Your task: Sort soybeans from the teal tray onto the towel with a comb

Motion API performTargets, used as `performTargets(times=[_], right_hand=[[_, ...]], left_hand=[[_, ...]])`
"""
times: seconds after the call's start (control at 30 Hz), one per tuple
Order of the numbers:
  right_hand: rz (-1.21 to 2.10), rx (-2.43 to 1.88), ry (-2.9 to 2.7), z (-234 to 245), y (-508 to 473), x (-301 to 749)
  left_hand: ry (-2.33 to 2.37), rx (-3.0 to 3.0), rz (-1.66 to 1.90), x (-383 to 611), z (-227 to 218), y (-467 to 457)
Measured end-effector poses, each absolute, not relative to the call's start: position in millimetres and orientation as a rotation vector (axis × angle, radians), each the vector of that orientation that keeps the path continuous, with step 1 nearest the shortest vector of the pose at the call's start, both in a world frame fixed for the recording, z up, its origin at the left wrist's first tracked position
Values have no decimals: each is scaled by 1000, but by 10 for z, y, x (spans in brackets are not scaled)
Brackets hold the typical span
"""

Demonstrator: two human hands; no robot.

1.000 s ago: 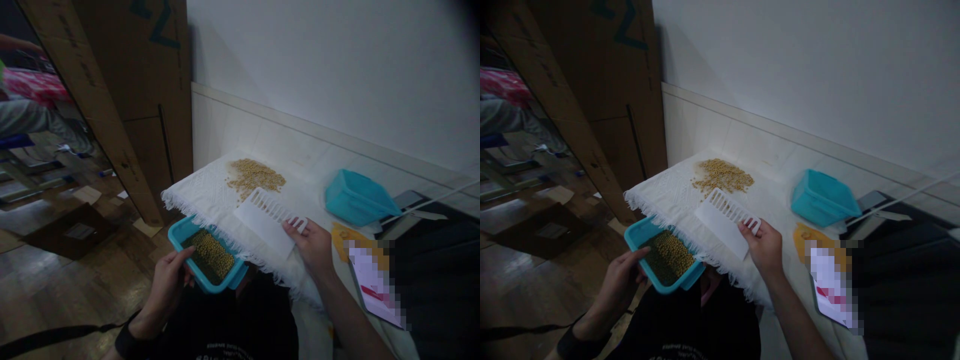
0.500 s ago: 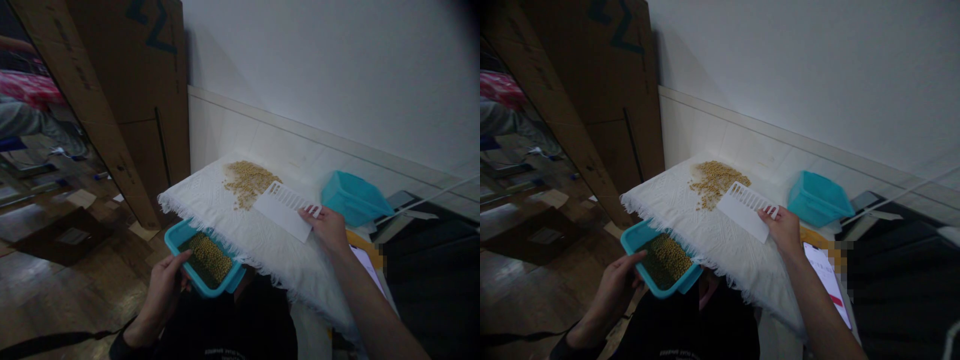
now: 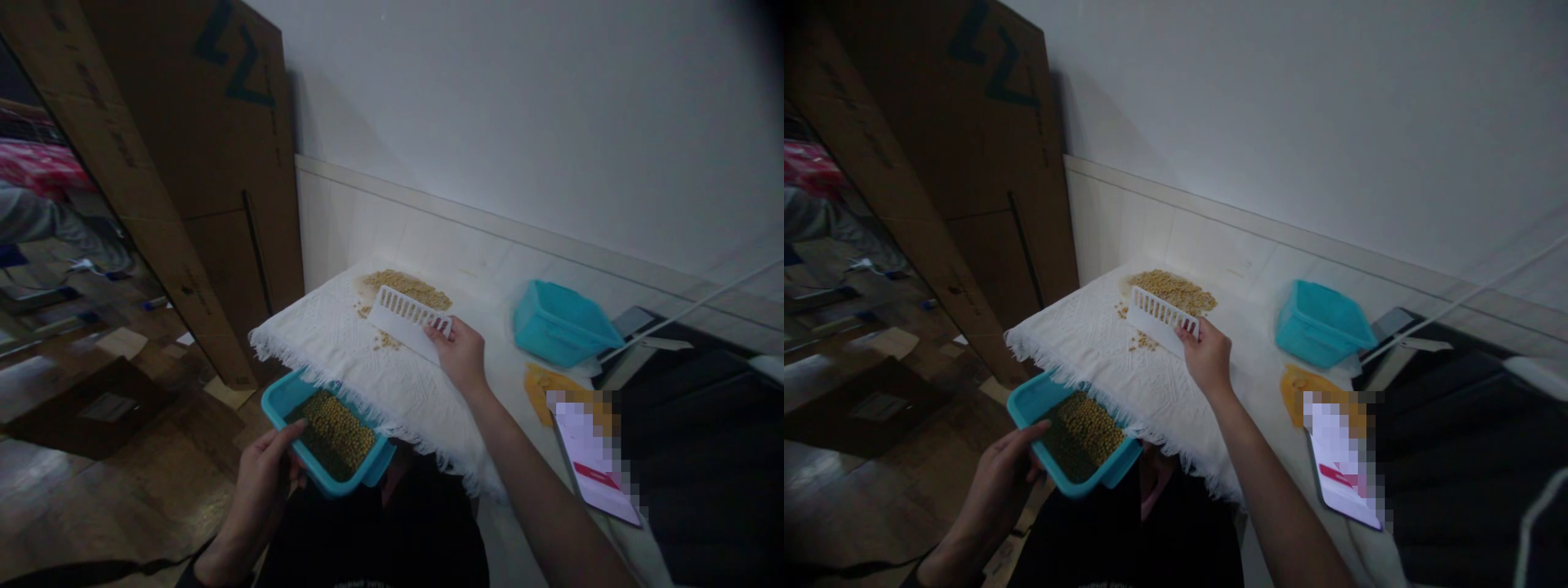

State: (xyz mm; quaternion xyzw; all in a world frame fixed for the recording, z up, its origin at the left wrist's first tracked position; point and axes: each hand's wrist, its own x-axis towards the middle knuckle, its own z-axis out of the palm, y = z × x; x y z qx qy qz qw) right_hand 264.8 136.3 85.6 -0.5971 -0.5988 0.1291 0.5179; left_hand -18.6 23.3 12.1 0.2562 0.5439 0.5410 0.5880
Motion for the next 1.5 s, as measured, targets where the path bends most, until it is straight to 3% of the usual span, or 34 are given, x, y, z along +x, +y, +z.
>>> performTargets(times=[1.5], right_hand=[[313,-1359,-1610,843,1036,2439]], left_hand=[[1298,627,1309,-107,188,217]])
